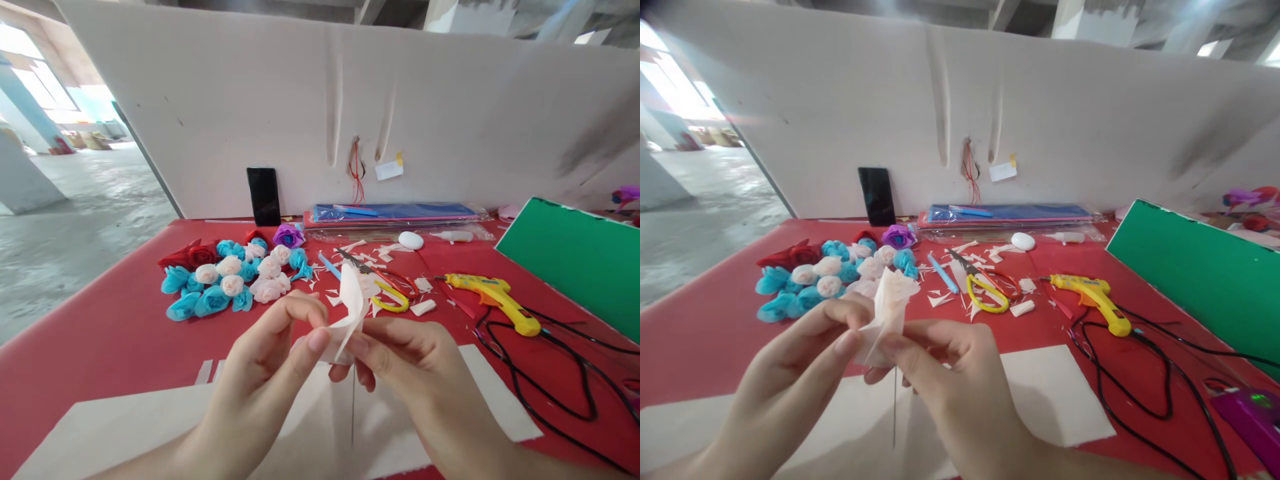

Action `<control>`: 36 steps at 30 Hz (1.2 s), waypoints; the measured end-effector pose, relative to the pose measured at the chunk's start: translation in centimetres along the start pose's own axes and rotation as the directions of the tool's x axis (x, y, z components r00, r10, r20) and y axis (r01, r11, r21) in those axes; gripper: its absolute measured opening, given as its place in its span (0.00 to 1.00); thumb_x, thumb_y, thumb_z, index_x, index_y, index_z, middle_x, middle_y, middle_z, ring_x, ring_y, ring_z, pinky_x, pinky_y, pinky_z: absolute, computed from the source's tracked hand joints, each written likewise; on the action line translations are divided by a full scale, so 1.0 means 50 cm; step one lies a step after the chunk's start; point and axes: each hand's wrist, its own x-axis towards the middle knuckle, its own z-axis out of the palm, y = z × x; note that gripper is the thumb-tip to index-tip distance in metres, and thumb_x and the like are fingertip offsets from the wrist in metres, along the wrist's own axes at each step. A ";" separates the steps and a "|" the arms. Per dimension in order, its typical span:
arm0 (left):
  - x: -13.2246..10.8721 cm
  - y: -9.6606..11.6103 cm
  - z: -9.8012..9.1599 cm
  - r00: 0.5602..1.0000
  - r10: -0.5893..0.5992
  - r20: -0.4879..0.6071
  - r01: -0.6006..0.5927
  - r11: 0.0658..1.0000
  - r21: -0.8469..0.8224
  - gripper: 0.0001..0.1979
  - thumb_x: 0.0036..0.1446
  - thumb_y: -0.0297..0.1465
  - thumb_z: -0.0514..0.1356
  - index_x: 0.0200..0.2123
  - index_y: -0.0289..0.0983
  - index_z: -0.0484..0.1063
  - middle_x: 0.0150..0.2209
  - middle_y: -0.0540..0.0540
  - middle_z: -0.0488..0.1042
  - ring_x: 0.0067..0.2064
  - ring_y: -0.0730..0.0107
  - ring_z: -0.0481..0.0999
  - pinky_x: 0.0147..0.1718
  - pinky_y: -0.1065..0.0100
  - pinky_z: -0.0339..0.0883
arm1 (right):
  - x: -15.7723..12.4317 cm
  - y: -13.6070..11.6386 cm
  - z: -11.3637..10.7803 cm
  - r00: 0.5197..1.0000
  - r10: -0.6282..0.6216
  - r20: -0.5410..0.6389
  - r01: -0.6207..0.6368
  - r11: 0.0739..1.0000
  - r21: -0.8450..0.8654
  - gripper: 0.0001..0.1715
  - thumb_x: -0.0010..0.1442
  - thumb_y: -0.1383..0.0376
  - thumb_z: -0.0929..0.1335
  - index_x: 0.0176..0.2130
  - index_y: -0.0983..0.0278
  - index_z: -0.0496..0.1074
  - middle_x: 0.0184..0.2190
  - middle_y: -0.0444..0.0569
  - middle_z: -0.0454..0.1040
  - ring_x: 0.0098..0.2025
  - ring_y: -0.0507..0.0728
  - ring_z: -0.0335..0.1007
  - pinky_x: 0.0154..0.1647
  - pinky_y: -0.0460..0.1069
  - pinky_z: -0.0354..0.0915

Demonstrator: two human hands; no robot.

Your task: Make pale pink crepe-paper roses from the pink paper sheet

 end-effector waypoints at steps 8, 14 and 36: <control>-0.010 0.000 -0.005 0.998 0.009 -0.069 -0.006 0.998 0.055 0.11 0.58 0.41 0.70 0.28 0.43 0.77 0.28 0.55 0.73 0.30 0.77 0.73 0.30 0.82 0.72 | -0.003 0.012 -0.003 0.998 0.062 0.012 -0.063 0.990 0.129 0.11 0.59 0.62 0.74 0.25 0.58 0.84 0.23 0.43 0.81 0.24 0.45 0.64 0.26 0.38 0.63; -0.017 -0.014 -0.017 1.000 -0.009 -0.023 0.010 0.999 0.034 0.11 0.65 0.43 0.64 0.33 0.45 0.76 0.30 0.55 0.72 0.31 0.74 0.72 0.32 0.77 0.72 | -0.006 0.011 -0.004 0.999 0.021 -0.025 -0.020 0.999 0.041 0.12 0.59 0.63 0.74 0.24 0.59 0.83 0.21 0.42 0.80 0.22 0.46 0.63 0.24 0.39 0.62; -0.012 0.010 -0.008 0.993 0.121 -0.001 -0.114 0.941 0.318 0.13 0.60 0.25 0.64 0.32 0.51 0.82 0.26 0.61 0.80 0.31 0.76 0.78 0.32 0.82 0.71 | -0.001 0.058 0.007 0.845 -0.523 -0.109 0.445 0.802 -0.399 0.12 0.55 0.68 0.76 0.22 0.63 0.79 0.15 0.39 0.72 0.19 0.46 0.64 0.22 0.39 0.61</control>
